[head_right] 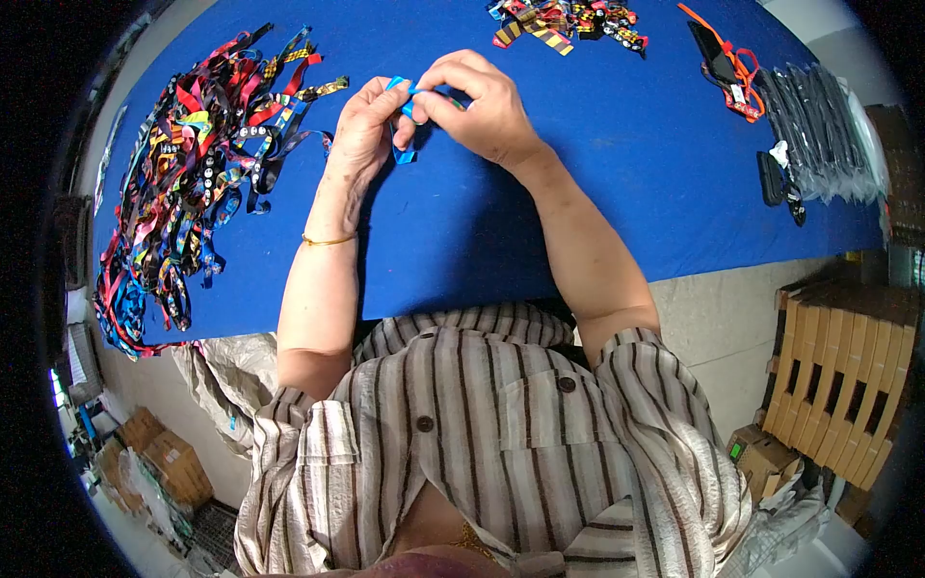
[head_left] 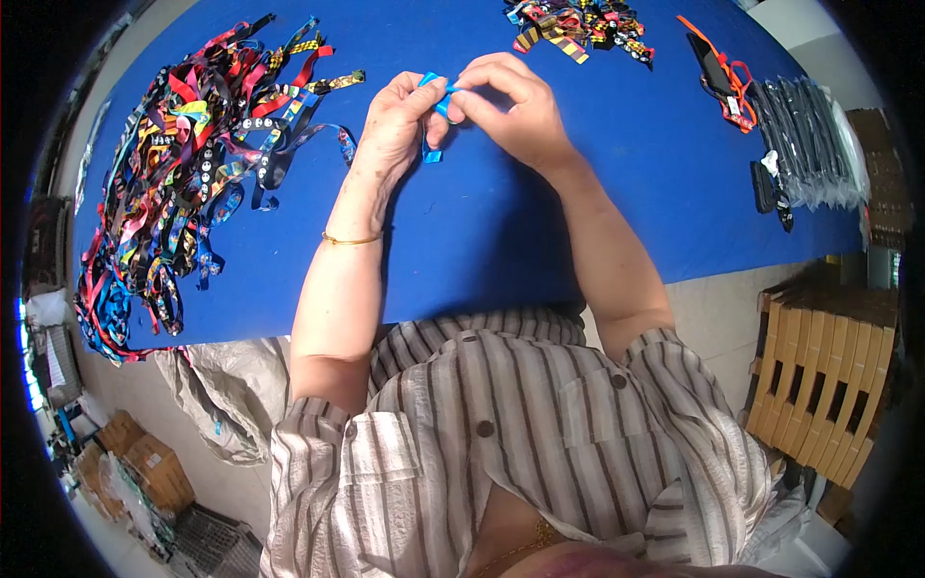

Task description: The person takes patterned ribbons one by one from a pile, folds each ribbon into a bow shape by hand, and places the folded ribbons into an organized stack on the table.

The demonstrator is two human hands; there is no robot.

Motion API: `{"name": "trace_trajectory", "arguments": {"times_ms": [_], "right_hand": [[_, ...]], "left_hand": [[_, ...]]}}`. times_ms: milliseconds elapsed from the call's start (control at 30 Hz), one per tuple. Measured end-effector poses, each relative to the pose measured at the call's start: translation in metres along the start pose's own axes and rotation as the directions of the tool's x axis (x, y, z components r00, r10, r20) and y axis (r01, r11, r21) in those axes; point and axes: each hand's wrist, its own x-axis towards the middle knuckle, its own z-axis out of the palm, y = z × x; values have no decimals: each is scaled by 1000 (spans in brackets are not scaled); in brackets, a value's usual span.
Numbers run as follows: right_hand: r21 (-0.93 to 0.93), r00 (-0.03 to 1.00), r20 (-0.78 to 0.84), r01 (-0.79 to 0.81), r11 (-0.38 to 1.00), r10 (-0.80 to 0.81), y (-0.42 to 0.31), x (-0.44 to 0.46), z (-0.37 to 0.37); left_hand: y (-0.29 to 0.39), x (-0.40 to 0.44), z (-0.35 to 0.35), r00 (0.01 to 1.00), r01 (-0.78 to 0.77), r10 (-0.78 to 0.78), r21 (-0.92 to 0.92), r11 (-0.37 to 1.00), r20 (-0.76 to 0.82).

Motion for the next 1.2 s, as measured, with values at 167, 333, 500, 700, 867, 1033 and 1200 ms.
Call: {"name": "trace_trajectory", "arguments": {"times_ms": [167, 333, 500, 700, 867, 1033, 1200], "right_hand": [[-24, 994, 101, 38, 999, -36, -6, 1, -8], [-37, 984, 170, 49, 998, -42, 0, -1, -10], [71, 951, 256, -199, 977, 175, -1, -1, -13], [407, 865, 407, -458, 790, 292, 19, -5, -13], [376, 852, 409, -484, 791, 327, 19, -4, -13], [352, 834, 411, -517, 780, 367, 21, -4, -10], [351, 835, 381, -528, 773, 397, 25, -6, -6]], "left_hand": [[-4, 0, -5, 1000, 12, -11, -93, 996, 17], [-1, 1, -7, 998, 44, -42, -48, 998, 52], [-5, 1, -11, 992, 5, 0, -37, 999, 128], [1, 1, -11, 987, 6, 4, -63, 998, 161], [-1, 2, -13, 981, 6, 0, -31, 1000, 194], [-1, 2, -15, 985, 0, 0, 2, 1000, 174], [0, 1, -12, 991, -48, 32, 125, 991, 131]]}}
